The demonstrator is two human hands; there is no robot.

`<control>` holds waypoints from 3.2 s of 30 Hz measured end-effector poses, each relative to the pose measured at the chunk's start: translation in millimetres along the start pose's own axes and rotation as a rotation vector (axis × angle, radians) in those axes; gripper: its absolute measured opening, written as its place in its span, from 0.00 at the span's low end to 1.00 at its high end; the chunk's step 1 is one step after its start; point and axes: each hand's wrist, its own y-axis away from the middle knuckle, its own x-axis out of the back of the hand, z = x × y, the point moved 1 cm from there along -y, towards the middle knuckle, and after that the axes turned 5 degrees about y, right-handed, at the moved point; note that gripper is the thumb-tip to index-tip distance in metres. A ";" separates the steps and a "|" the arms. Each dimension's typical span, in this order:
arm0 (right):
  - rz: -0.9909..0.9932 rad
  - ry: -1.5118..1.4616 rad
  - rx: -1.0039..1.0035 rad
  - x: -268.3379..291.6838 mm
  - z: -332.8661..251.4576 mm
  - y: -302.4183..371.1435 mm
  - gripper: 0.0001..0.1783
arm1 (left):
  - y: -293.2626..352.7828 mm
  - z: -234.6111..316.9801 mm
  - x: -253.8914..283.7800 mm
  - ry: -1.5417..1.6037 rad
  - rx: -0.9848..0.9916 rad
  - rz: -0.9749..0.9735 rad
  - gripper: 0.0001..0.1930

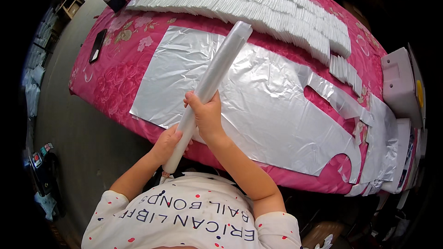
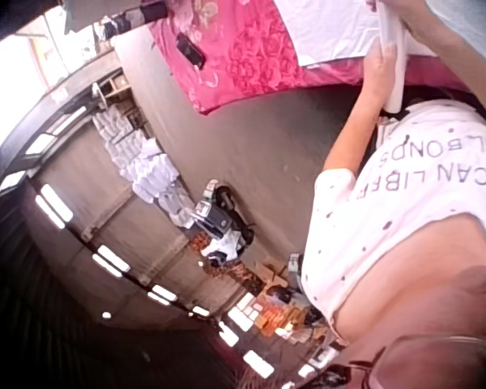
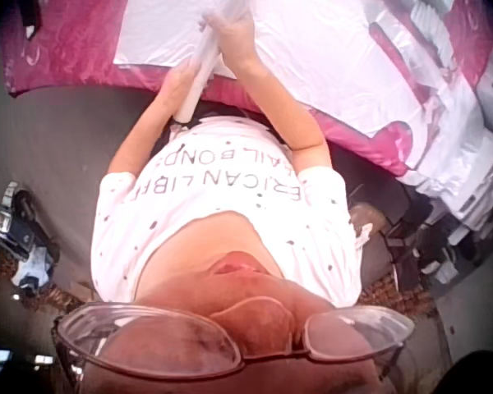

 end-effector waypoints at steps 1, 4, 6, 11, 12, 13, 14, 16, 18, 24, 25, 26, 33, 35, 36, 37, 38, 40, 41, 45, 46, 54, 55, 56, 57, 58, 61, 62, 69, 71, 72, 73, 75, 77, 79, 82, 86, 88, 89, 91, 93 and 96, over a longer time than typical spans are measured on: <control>0.021 -0.017 -0.033 8.7 -0.7 1.1 0.36 | 0.5 -6.2 -3.7 0.013 0.015 -0.002 0.16; 0.068 -0.075 -0.021 44.8 -12.8 -7.7 0.36 | 8.3 -6.0 -0.4 0.124 0.304 -0.125 0.14; 0.131 -0.078 0.023 73.7 -35.9 -17.9 0.34 | 16.2 -8.6 2.0 0.057 0.408 -0.171 0.15; 0.278 0.292 0.118 146.5 -77.2 -32.2 0.20 | 31.8 -16.6 4.5 -0.141 0.495 -0.219 0.20; 0.274 0.414 0.117 154.4 -82.6 -30.8 0.18 | 35.2 -19.0 5.5 -0.166 0.477 -0.219 0.20; 0.269 0.535 0.116 159.8 -86.3 -29.0 0.16 | 35.1 -23.4 8.1 -0.145 0.461 -0.220 0.16; 0.229 0.581 0.092 163.1 -88.5 -26.0 0.15 | 36.8 -23.8 7.5 -0.170 0.452 -0.209 0.16; 0.148 0.676 0.046 163.1 -94.8 -19.2 0.13 | 37.7 -24.3 5.8 -0.216 0.431 -0.188 0.17; 0.094 0.725 -0.047 163.6 -95.4 -17.6 0.14 | 38.9 -20.3 2.3 -0.279 0.419 -0.165 0.17; -0.145 0.798 -0.230 159.3 -100.8 -14.8 0.15 | 41.2 -20.6 -2.4 -0.347 0.352 -0.106 0.17; -0.189 0.806 -0.251 159.5 -101.0 -14.4 0.15 | 41.4 -20.5 -3.0 -0.360 0.333 -0.102 0.17; -0.174 0.811 -0.238 160.9 -100.9 -14.3 0.14 | 41.8 -19.1 -3.9 -0.382 0.318 -0.098 0.17; 0.014 0.808 -0.097 172.5 -101.5 -12.8 0.12 | 45.9 -19.2 4.5 -0.398 0.324 -0.119 0.20; 0.082 0.833 -0.028 197.6 -111.6 -20.4 0.11 | 50.6 -21.1 15.3 -0.283 0.417 -0.162 0.21; 0.115 0.854 0.001 217.1 -117.7 -25.6 0.11 | 54.0 -22.4 24.3 -0.214 0.477 -0.202 0.21; 0.153 0.860 0.048 228.6 -128.1 -26.5 0.11 | 59.1 -23.5 34.5 -0.144 0.539 -0.239 0.22; 0.193 0.866 0.095 240.1 -138.1 -26.2 0.11 | 63.0 -26.8 47.4 -0.087 0.551 -0.290 0.25; 0.297 0.851 0.126 270.1 -153.7 -24.9 0.11 | 70.4 -34.7 77.9 0.028 0.575 -0.392 0.31; 0.325 0.849 0.127 283.6 -160.3 -23.1 0.11 | 75.5 -34.6 93.8 -0.023 0.567 -0.389 0.31; 0.373 0.840 0.148 300.0 -173.8 -14.8 0.11 | 74.8 -21.4 126.3 -0.253 0.549 -0.457 0.27; 0.367 0.833 0.153 300.1 -172.7 -13.0 0.11 | 69.3 -7.9 124.7 -0.319 0.556 -0.492 0.26; 0.185 0.897 0.146 254.2 -152.0 -33.0 0.11 | -34.3 87.9 1.1 -1.151 -0.211 -0.524 0.24; 0.165 0.893 0.142 249.1 -151.3 -34.4 0.11 | -46.5 94.1 -16.0 -1.250 -0.256 -0.500 0.24; 0.141 0.888 0.139 243.2 -150.2 -36.2 0.11 | -55.8 99.3 -30.1 -1.349 -0.300 -0.470 0.25; 0.112 0.883 0.135 237.3 -149.6 -38.4 0.11 | -63.7 100.5 -38.2 -1.362 -0.390 -0.451 0.24; 0.096 0.895 0.137 233.2 -148.6 -41.6 0.11 | -73.4 96.5 -43.0 -1.374 -0.480 -0.428 0.24; 0.055 0.916 0.137 231.4 -144.9 -51.4 0.11 | -87.3 79.1 -64.2 -1.260 -0.978 -0.322 0.23; 0.051 0.930 0.130 231.0 -145.4 -53.1 0.11 | -86.8 70.2 -68.0 -1.183 -1.175 -0.277 0.23; 0.075 1.057 0.026 221.1 -150.1 -58.8 0.13 | -60.0 11.8 -75.8 -1.384 -1.021 -0.703 0.39; 0.066 1.102 -0.004 221.7 -152.1 -61.2 0.14 | -59.0 3.2 -74.2 -1.438 -0.995 -0.721 0.43; 0.050 1.133 -0.016 221.0 -153.1 -63.1 0.14 | -57.8 -0.7 -73.3 -1.467 -0.978 -0.729 0.46; 0.035 1.163 -0.029 220.3 -154.2 -65.0 0.15 | -56.1 -4.1 -73.4 -1.459 -0.977 -0.716 0.45; -0.063 1.177 -0.137 219.2 -163.2 -67.1 0.17 | -52.6 -10.2 -75.4 -1.440 -0.978 -0.691 0.45; -0.072 1.104 -0.161 222.2 -169.2 -64.8 0.21 | -47.5 -13.4 -79.2 -1.436 -0.977 -0.683 0.44; 0.000 0.943 -0.102 223.9 -171.9 -61.1 0.27 | -44.4 -16.4 -82.4 -1.431 -0.974 -0.665 0.44; 0.205 0.866 0.019 218.8 -176.2 -42.8 0.33 | -40.7 -20.2 -85.3 -1.429 -0.959 -0.621 0.43; 0.100 1.263 0.272 179.4 -143.4 21.3 0.31 | -33.6 -24.0 -89.8 -1.437 -0.917 -0.559 0.43; 0.034 1.593 0.631 156.1 -110.0 60.9 0.29 | -32.3 -26.1 -94.8 -1.453 -0.911 -0.536 0.42; 0.022 1.682 0.723 152.9 -89.3 69.7 0.26 | -30.9 -27.9 -96.9 -1.470 -0.908 -0.521 0.42; 0.021 1.685 0.645 156.6 -71.8 82.8 0.23 | -29.6 -31.9 -99.4 -1.491 -0.900 -0.495 0.42; 0.070 1.689 0.662 161.1 -71.2 86.9 0.18 | -28.0 -34.6 -100.7 -1.503 -0.887 -0.475 0.43; 0.247 1.783 0.662 188.3 -86.2 90.8 0.18 | -26.0 -34.1 -101.9 -1.499 -0.872 -0.470 0.43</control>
